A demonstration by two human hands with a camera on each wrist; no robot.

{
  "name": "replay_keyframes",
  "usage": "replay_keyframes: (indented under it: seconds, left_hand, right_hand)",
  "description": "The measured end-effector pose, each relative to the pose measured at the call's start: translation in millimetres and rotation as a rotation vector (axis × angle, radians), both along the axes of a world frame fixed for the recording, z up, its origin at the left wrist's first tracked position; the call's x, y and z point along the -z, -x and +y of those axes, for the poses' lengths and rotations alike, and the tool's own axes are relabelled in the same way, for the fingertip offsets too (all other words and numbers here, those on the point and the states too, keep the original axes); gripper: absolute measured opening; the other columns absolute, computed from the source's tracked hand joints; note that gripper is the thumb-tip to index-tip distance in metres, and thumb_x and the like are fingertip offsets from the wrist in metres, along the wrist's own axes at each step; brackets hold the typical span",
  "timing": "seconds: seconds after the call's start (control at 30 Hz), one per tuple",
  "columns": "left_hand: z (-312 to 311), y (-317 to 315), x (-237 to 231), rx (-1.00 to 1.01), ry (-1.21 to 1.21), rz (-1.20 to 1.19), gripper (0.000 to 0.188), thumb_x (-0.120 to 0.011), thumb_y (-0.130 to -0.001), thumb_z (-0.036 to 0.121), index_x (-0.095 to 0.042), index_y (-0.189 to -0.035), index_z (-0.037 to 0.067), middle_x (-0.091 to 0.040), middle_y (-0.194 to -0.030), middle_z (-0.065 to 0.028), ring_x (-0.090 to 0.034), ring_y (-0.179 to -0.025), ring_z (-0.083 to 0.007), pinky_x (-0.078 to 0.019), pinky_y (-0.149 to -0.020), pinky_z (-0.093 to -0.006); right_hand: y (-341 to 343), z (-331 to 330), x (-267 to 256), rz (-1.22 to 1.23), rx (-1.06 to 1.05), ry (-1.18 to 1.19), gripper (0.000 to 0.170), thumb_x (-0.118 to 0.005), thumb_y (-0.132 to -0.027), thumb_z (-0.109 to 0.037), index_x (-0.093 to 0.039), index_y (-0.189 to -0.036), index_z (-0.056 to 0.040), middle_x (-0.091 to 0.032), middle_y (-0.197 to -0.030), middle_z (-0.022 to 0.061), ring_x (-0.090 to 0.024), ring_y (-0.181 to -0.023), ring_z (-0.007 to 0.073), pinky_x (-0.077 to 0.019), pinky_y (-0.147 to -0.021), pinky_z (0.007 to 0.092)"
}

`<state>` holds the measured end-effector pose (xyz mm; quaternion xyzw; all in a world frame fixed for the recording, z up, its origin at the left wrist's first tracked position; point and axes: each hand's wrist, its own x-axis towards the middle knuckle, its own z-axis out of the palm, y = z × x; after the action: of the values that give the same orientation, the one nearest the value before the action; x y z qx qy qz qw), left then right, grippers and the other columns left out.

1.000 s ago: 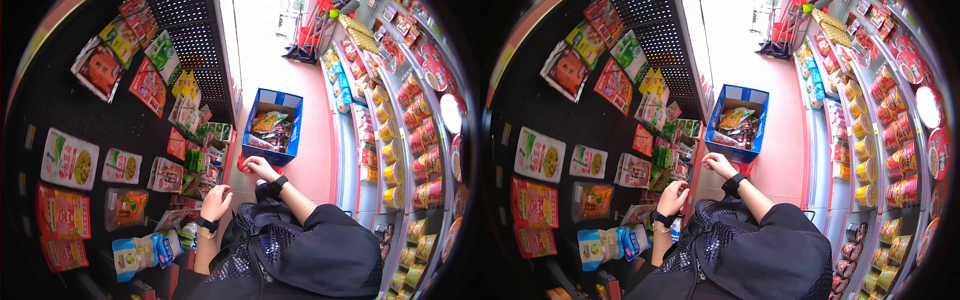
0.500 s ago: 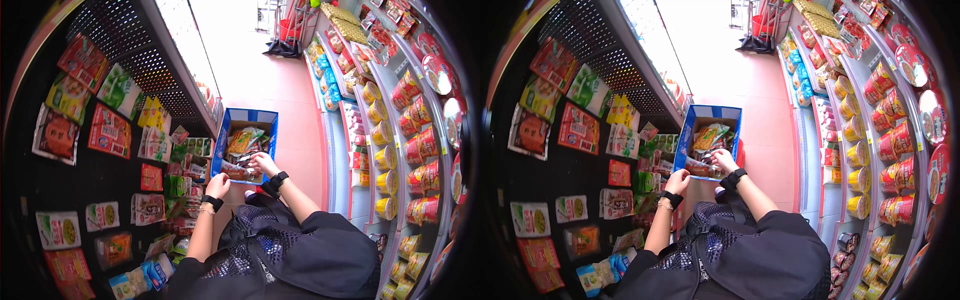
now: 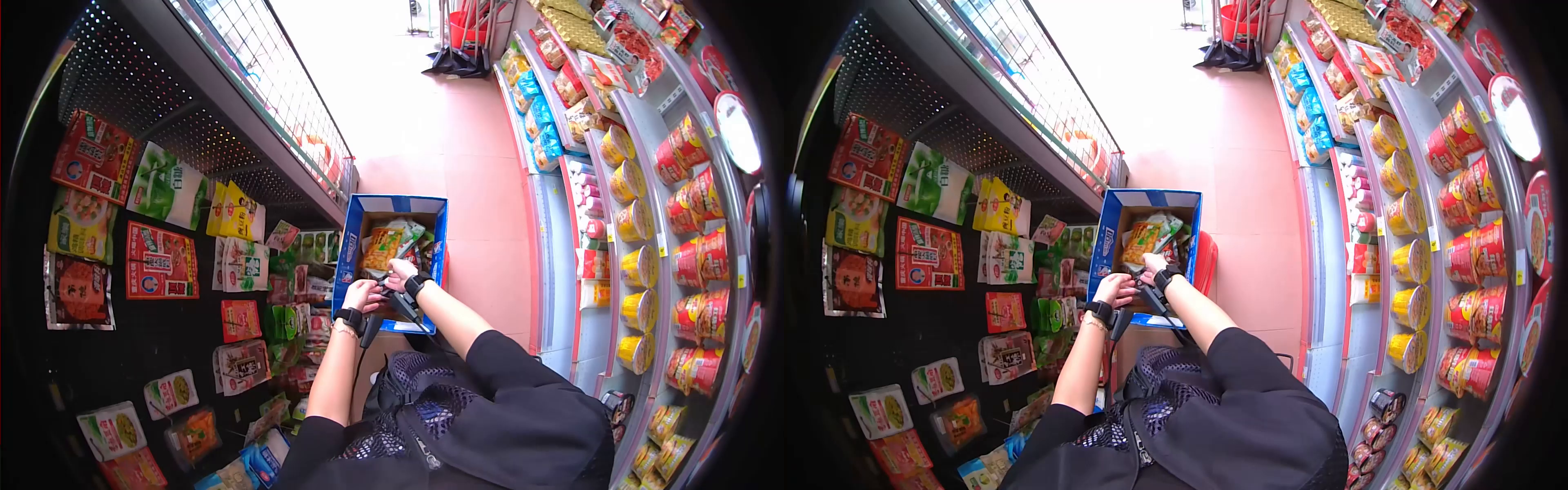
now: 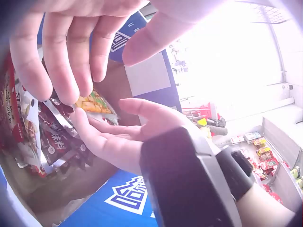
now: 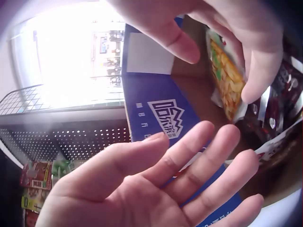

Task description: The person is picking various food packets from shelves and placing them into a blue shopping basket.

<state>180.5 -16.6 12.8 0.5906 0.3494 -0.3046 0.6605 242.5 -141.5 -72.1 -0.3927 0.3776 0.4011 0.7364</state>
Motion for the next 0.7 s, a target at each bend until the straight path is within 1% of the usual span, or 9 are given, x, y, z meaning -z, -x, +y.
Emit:
replay_keyframes:
  seconds: [0.03, 0.1, 0.17, 0.23, 0.37, 0.43, 0.47, 0.6, 0.7]
  left_hand:
    - [2, 1, 0, 0.025, 0.000, -0.003, 0.018, -0.046, -0.077, 0.023, -0.050, -0.089, 0.009, -0.056, -0.084, -0.0034, -0.054, -0.067, -0.0116, -0.0453, -0.057, -0.0269]
    - [6, 4, 1, 0.054, 0.000, -0.005, 0.017, -0.046, -0.077, 0.023, -0.051, -0.088, 0.011, -0.057, -0.084, -0.0027, -0.054, -0.067, -0.0120, -0.0450, -0.057, -0.0261]
    - [11, 10, 3, 0.023, -0.009, -0.032, 0.017, -0.046, -0.077, 0.023, -0.051, -0.088, 0.011, -0.057, -0.084, -0.0020, -0.054, -0.068, -0.0115, -0.0447, -0.057, -0.0257]
    - [15, 16, 6, 0.006, -0.019, -0.035, 0.017, -0.046, -0.077, 0.023, -0.051, -0.088, 0.010, -0.057, -0.083, -0.0018, -0.054, -0.068, -0.0113, -0.0447, -0.058, -0.0257]
    - [16, 22, 8, -0.029, -0.040, -0.033, 0.017, -0.046, -0.077, 0.021, -0.052, -0.088, 0.010, -0.056, -0.081, -0.0013, -0.053, -0.066, -0.0104, -0.0440, -0.055, -0.0240]
    - [16, 24, 10, -0.045, -0.036, -0.032, 0.016, -0.046, -0.077, 0.020, -0.051, -0.088, 0.009, -0.056, -0.081, -0.0015, -0.053, -0.066, -0.0100, -0.0441, -0.055, -0.0236]
    - [16, 25, 11, -0.034, -0.043, -0.052, 0.016, -0.046, -0.078, 0.020, -0.051, -0.088, 0.009, -0.056, -0.081, -0.0018, -0.053, -0.067, -0.0104, -0.0443, -0.056, -0.0242]
    - [19, 30, 20, -0.032, -0.054, -0.116, 0.015, -0.045, -0.078, 0.017, -0.052, -0.086, 0.008, -0.056, -0.080, -0.0026, -0.053, -0.067, -0.0108, -0.0445, -0.056, -0.0235]
    - [19, 29, 21, -0.021, -0.044, -0.142, 0.016, -0.045, -0.078, 0.018, -0.050, -0.088, 0.007, -0.055, -0.081, -0.0037, -0.053, -0.067, -0.0111, -0.0445, -0.055, -0.0235]
  right_hand:
    - [0, 5, 0, 0.004, -0.006, -0.001, 0.018, -0.047, -0.068, -0.008, -0.043, -0.085, -0.0042, -0.044, -0.082, 0.0116, -0.048, -0.077, 0.0221, -0.0418, -0.070, 0.0387]
    - [-1, 18, 3, 0.171, 0.101, 0.158, 0.022, -0.046, -0.067, -0.005, -0.046, -0.090, -0.0052, -0.051, -0.089, 0.0146, -0.049, -0.087, 0.0255, -0.0392, -0.074, 0.0364]
    - [6, 16, 13, 0.084, 0.218, 0.027, 0.023, -0.045, -0.068, -0.004, -0.046, -0.090, -0.0042, -0.051, -0.089, 0.0130, -0.048, -0.089, 0.0248, -0.0396, -0.073, 0.0372]
    - [7, 20, 6, 0.148, 0.218, 0.116, 0.021, -0.046, -0.070, -0.006, -0.045, -0.091, -0.0034, -0.051, -0.090, 0.0121, -0.049, -0.089, 0.0251, -0.0417, -0.070, 0.0356]
    - [8, 25, 17, -0.008, 0.015, 0.274, 0.024, -0.051, -0.076, -0.016, -0.046, -0.095, -0.0027, -0.052, -0.092, 0.0122, -0.054, -0.078, 0.0225, -0.0456, -0.061, 0.0299]
    - [6, 21, 14, -0.092, -0.146, 0.354, 0.019, -0.051, -0.075, -0.016, -0.049, -0.088, -0.0028, -0.055, -0.070, 0.0081, -0.054, -0.057, 0.0179, -0.0462, -0.047, 0.0253]
    - [5, 19, 13, -0.066, -0.146, 0.320, 0.018, -0.051, -0.076, -0.018, -0.051, -0.082, -0.0007, -0.055, -0.068, 0.0075, -0.054, -0.054, 0.0166, -0.0462, -0.046, 0.0254]
    - [2, 16, 10, -0.146, -0.266, 0.427, 0.019, -0.050, -0.076, -0.018, -0.051, -0.080, 0.0007, -0.055, -0.067, 0.0080, -0.054, -0.053, 0.0163, -0.0454, -0.044, 0.0251]
    - [-1, 12, 8, -0.357, -0.400, 0.417, 0.015, -0.051, -0.073, -0.020, -0.052, -0.075, -0.0046, -0.051, -0.060, 0.0052, -0.044, -0.042, 0.0125, -0.0351, -0.036, 0.0255]
